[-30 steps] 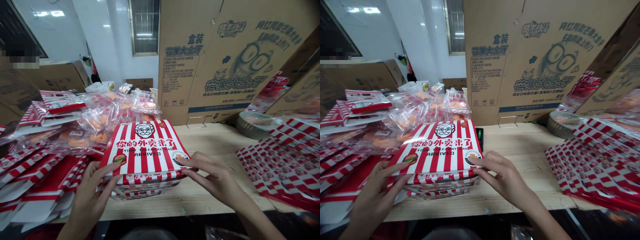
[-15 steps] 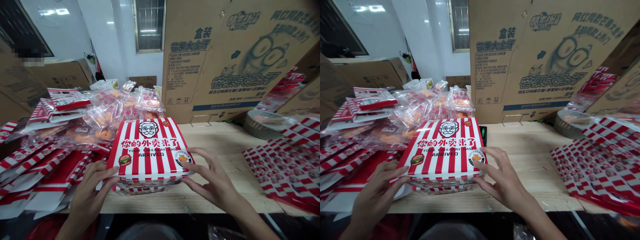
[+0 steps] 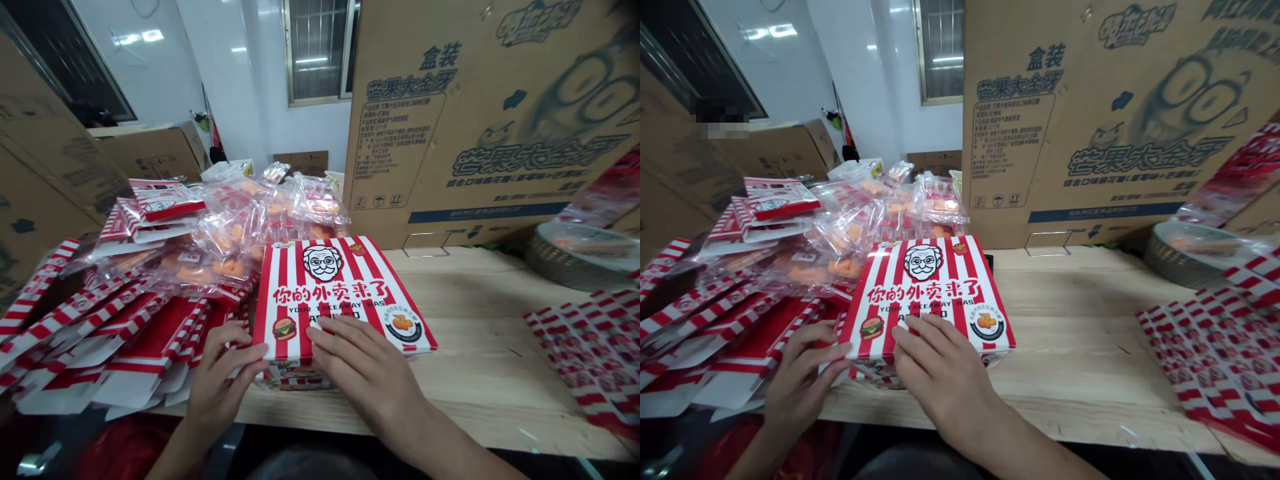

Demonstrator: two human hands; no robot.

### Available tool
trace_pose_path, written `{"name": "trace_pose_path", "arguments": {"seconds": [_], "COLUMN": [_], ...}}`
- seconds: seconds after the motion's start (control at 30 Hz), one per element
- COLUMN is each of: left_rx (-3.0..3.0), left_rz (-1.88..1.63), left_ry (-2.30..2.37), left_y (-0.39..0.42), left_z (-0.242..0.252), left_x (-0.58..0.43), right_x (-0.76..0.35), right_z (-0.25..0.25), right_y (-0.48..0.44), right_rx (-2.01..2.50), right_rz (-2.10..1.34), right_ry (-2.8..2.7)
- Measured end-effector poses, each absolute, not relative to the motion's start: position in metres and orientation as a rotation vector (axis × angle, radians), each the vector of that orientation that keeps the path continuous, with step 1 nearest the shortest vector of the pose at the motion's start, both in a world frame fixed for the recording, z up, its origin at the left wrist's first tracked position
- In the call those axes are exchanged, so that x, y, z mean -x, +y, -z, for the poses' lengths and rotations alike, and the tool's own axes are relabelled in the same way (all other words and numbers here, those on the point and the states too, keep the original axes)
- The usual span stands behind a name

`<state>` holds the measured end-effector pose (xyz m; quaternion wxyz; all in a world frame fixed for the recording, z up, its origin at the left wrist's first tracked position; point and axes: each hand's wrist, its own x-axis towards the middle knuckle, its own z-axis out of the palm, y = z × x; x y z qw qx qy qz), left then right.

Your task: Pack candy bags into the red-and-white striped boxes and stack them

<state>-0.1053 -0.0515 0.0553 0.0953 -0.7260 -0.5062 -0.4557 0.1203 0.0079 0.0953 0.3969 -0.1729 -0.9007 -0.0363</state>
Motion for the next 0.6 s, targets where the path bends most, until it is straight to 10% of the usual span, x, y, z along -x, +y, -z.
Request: {"name": "trace_pose_path", "arguments": {"seconds": [0.6], "left_rx": [1.988], "left_rz": [1.252], "left_ry": [-1.457], "left_y": [-0.042], "left_z": [-0.049], "left_x": [0.087], "right_x": [-0.156], "right_z": [-0.063], "right_y": [0.022], "right_rx": [0.547], "right_rz": [-0.406], "right_ry": [-1.853]}}
